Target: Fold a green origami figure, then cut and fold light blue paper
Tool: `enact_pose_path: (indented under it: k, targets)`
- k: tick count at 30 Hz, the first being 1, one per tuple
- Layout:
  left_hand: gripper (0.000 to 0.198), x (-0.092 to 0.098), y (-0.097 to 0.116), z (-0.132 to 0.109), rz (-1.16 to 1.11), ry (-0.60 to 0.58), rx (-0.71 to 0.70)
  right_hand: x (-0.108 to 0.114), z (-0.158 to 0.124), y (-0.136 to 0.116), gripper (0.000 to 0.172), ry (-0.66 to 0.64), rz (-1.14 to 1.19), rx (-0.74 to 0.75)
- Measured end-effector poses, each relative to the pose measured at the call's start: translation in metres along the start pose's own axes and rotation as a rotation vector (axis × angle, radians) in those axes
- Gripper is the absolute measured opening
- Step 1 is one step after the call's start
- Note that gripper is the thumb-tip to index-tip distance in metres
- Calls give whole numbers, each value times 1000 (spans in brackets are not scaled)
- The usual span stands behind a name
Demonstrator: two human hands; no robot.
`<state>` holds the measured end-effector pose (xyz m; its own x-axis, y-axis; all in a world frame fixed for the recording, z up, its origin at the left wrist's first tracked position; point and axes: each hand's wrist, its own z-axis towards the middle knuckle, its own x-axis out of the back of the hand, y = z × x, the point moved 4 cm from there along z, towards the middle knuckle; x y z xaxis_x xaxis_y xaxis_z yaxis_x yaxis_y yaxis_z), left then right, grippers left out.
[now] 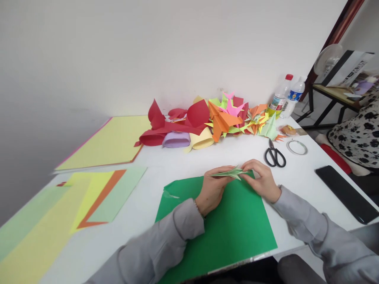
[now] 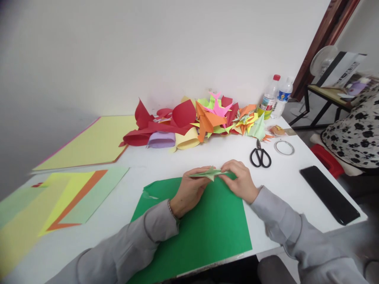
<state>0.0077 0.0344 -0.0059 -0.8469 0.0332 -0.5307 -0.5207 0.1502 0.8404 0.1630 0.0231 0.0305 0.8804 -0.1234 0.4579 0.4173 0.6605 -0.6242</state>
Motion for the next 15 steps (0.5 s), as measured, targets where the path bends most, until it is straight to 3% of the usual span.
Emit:
enact_pose_path:
  k: [15]
  targets:
    - [18,3,1,4,40,3,-70,-2,-3,10,3,-26,-181,48]
